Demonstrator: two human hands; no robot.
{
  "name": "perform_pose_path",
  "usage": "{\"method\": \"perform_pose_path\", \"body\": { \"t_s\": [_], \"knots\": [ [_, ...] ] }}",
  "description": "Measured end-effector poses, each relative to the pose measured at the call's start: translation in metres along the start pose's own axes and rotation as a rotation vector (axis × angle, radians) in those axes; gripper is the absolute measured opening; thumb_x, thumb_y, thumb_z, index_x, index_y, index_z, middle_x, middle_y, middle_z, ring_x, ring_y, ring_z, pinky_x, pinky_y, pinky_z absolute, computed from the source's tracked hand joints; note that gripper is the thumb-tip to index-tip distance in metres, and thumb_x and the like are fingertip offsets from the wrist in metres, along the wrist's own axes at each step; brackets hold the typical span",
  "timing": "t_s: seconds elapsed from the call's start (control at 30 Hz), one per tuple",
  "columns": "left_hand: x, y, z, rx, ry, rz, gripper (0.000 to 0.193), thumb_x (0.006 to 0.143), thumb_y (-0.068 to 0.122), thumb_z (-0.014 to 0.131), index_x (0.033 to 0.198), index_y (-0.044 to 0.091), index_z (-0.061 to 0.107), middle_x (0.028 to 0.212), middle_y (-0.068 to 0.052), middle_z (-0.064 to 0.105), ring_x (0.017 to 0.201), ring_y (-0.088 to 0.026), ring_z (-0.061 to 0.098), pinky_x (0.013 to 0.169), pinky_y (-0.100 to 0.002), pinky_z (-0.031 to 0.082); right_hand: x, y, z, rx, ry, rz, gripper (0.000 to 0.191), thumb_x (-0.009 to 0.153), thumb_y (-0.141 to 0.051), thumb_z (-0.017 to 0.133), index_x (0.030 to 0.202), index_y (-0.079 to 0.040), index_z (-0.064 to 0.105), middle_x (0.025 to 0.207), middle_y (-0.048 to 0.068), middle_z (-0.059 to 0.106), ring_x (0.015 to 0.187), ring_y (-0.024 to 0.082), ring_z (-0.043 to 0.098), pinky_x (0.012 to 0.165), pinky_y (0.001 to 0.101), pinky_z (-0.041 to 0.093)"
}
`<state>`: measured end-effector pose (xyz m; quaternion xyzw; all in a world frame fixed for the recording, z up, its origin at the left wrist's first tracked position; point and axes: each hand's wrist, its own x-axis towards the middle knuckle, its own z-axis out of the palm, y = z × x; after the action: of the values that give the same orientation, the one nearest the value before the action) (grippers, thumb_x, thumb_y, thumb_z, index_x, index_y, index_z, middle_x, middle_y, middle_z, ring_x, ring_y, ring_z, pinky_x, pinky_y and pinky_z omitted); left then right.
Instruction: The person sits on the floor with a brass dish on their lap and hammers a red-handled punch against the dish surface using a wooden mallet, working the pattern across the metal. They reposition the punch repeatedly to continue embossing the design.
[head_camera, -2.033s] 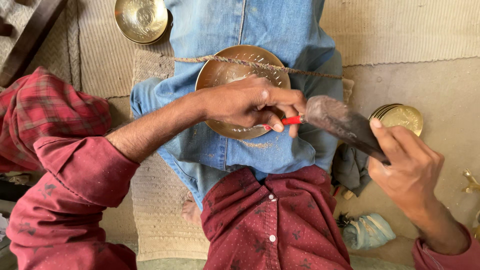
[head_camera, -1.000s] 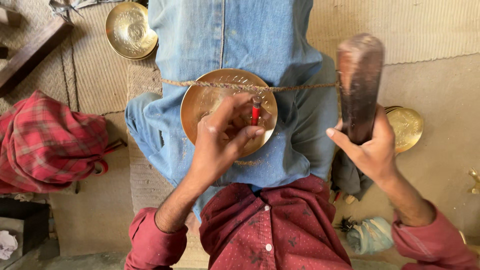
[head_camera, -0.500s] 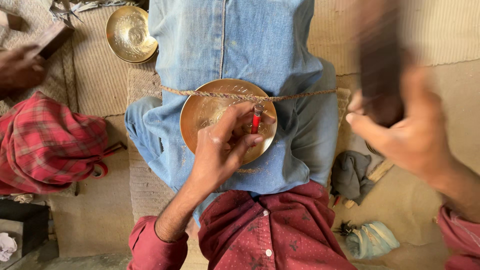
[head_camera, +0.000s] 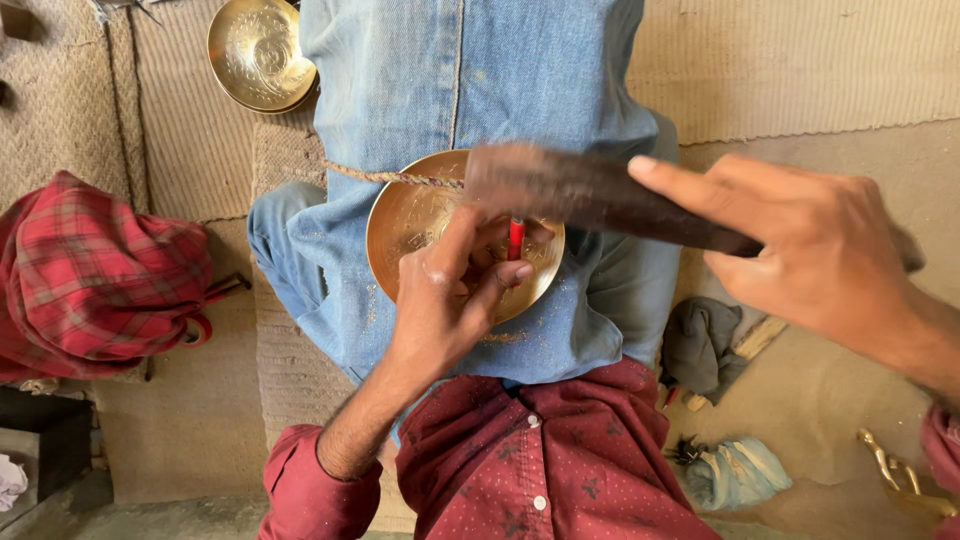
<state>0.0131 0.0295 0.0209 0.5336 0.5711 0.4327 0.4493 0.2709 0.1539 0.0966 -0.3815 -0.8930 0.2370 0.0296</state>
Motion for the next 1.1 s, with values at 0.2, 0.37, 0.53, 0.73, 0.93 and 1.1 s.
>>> {"method": "perform_pose_path", "body": {
  "t_s": [0.2,0.37,0.53,0.73,0.93,1.1],
  "knots": [
    [-0.0016,-0.0001,0.0001,0.055,0.021,0.066,0.048,0.092,-0.001,0.077,0.134,0.006,0.055,0.117,-0.007,0.079,0.100,-0.019,0.081,0.078,-0.028,0.061,0.0059,0.0032,-0.0004,-0.035,-0.227,0.335,0.093,0.077,-0.002,0.075,0.160,-0.028,0.041,0.099,0.012,0.073,0.081,0.023,0.072,0.072,0.0373,0.058],
    [-0.0012,0.0025,0.0001,0.044,0.024,0.029,0.046,0.092,0.001,0.077,0.132,0.005,0.056,0.116,-0.007,0.079,0.100,-0.019,0.080,0.077,-0.029,0.061,0.0076,0.0001,-0.0042,-0.141,-0.291,0.401,0.096,0.079,-0.004,0.077,0.161,-0.032,0.038,0.092,0.014,0.074,0.082,0.024,0.072,0.075,0.0377,0.059],
    [-0.0008,0.0042,0.0004,0.049,0.041,0.034,0.046,0.091,0.001,0.077,0.132,0.005,0.055,0.115,-0.006,0.079,0.098,-0.020,0.080,0.076,-0.029,0.061,0.0084,-0.0036,-0.0059,0.063,-0.094,0.081,0.096,0.071,0.000,0.069,0.159,-0.025,0.038,0.119,0.019,0.068,0.092,0.032,0.070,0.074,0.0389,0.058],
    [-0.0006,0.0027,0.0010,0.073,0.042,0.011,0.044,0.091,0.002,0.077,0.130,0.004,0.056,0.115,-0.007,0.079,0.093,-0.020,0.080,0.072,-0.029,0.059,0.0094,-0.0039,-0.0071,0.037,-0.156,0.143,0.099,0.071,0.000,0.071,0.160,-0.026,0.035,0.124,0.017,0.068,0.095,0.033,0.070,0.072,0.0370,0.060],
    [-0.0018,0.0024,0.0020,0.044,0.056,0.069,0.045,0.092,0.000,0.075,0.132,0.005,0.055,0.114,-0.007,0.078,0.098,-0.021,0.081,0.076,-0.029,0.062,0.0051,-0.0017,-0.0061,-0.014,-0.120,0.074,0.099,0.070,0.001,0.070,0.160,-0.026,0.035,0.125,0.019,0.066,0.096,0.034,0.070,0.078,0.0405,0.059],
    [-0.0014,0.0044,0.0026,0.063,0.052,0.012,0.047,0.090,0.001,0.077,0.132,0.004,0.055,0.110,-0.008,0.078,0.089,-0.021,0.081,0.070,-0.030,0.061,0.0012,0.0004,-0.0048,-0.049,-0.169,0.223,0.100,0.072,0.000,0.073,0.161,-0.030,0.036,0.115,0.012,0.073,0.081,0.028,0.070,0.073,0.0393,0.060]
  ]
}}
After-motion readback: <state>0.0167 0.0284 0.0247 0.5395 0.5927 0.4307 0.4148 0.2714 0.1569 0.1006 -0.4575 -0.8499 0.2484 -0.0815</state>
